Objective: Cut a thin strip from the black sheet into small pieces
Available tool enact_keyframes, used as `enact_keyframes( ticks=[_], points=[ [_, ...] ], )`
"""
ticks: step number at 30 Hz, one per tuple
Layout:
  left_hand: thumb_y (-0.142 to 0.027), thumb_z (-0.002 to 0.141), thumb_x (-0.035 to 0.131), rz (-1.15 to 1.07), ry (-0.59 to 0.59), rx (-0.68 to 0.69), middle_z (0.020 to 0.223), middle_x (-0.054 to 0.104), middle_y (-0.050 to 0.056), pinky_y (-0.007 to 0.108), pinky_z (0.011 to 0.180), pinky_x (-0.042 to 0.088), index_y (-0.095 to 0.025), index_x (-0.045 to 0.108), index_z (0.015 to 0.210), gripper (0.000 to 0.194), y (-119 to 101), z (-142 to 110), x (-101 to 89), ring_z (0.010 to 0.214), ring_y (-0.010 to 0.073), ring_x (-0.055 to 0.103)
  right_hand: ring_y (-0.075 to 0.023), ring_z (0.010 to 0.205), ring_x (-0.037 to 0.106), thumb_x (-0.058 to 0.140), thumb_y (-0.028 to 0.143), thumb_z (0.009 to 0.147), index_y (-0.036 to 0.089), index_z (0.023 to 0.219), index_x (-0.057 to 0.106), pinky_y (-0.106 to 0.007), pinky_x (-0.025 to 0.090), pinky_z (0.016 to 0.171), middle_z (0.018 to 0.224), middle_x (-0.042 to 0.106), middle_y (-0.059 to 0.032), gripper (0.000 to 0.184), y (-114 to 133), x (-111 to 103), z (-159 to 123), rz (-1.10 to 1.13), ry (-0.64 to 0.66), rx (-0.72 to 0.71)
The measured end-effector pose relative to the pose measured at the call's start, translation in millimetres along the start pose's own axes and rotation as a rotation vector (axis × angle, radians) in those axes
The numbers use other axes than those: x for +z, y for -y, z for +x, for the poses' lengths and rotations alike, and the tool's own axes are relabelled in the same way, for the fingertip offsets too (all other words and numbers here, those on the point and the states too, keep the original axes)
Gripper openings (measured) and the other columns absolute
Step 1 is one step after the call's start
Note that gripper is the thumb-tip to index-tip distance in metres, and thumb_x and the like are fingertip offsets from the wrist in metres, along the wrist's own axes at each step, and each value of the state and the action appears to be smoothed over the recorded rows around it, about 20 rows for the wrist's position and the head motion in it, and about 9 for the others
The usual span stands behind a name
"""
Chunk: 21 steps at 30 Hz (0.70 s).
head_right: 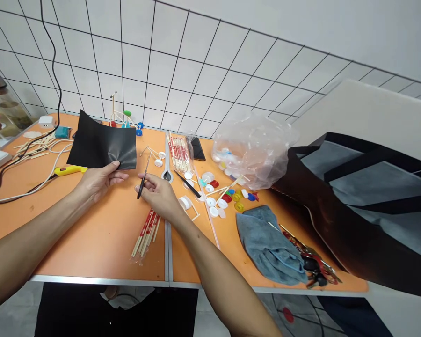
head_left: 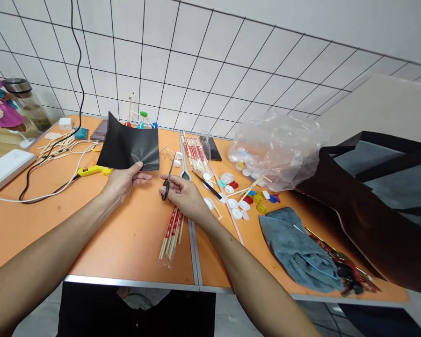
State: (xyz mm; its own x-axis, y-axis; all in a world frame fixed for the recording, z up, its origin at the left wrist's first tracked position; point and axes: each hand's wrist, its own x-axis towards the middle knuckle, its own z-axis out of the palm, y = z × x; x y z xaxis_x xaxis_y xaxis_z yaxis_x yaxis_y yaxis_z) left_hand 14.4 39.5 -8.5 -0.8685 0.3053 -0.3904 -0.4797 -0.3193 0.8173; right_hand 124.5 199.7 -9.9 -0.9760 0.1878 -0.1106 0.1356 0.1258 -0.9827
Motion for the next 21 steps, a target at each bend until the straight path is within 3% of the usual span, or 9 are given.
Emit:
enact_keyframes(
  ticks=[5, 10, 16, 21],
  points=[
    [-0.007, 0.092, 0.076, -0.03, -0.017, 0.041, 0.062, 0.071, 0.002, 0.017, 0.052, 0.06, -0.013, 0.062, 0.083, 0.018, -5.3, -5.1, 3.8, 0.051, 0.0134, 0.073, -0.0113, 0.059, 0.057, 0.087, 0.038, 0.069, 0.023, 0.111, 0.063, -0.027, 0.048, 0.061, 0.076, 0.07, 0.0043, 0.051, 6.1, 6.0, -4.5, 0.099, 0.004, 0.091],
    [-0.004, 0.089, 0.079, -0.048, -0.006, 0.074, 0.06, 0.065, -0.004, 0.016, 0.049, 0.058, -0.015, 0.061, 0.083, 0.022, -8.7, -8.0, 5.9, 0.05, 0.0127, 0.073, -0.0124, 0.065, 0.06, 0.091, 0.042, 0.069, 0.022, 0.106, 0.066, -0.026, 0.047, 0.064, 0.074, 0.069, 0.0037, 0.049, 8.8, 8.7, -8.4, 0.057, 0.04, 0.077],
    [-0.006, 0.098, 0.067, -0.045, -0.032, 0.02, 0.056, 0.068, 0.002, 0.017, 0.051, 0.058, -0.012, 0.061, 0.076, 0.024, -10.7, -9.3, 8.5, 0.051, 0.0144, 0.073, -0.0151, 0.075, 0.065, 0.095, 0.048, 0.064, 0.02, 0.108, 0.074, -0.027, 0.053, 0.067, 0.083, 0.07, 0.0, 0.056, 9.5, 13.0, -10.6, 0.078, 0.066, 0.131],
    [-0.005, 0.094, 0.072, -0.083, -0.044, 0.039, 0.057, 0.068, 0.002, 0.02, 0.053, 0.06, -0.012, 0.062, 0.077, 0.021, -9.8, -8.2, 9.0, 0.054, 0.0179, 0.076, -0.0139, 0.076, 0.063, 0.096, 0.05, 0.063, 0.019, 0.11, 0.076, -0.026, 0.054, 0.068, 0.085, 0.069, -0.0002, 0.06, 6.6, 16.8, -11.1, 0.103, 0.091, 0.151]
  ],
)
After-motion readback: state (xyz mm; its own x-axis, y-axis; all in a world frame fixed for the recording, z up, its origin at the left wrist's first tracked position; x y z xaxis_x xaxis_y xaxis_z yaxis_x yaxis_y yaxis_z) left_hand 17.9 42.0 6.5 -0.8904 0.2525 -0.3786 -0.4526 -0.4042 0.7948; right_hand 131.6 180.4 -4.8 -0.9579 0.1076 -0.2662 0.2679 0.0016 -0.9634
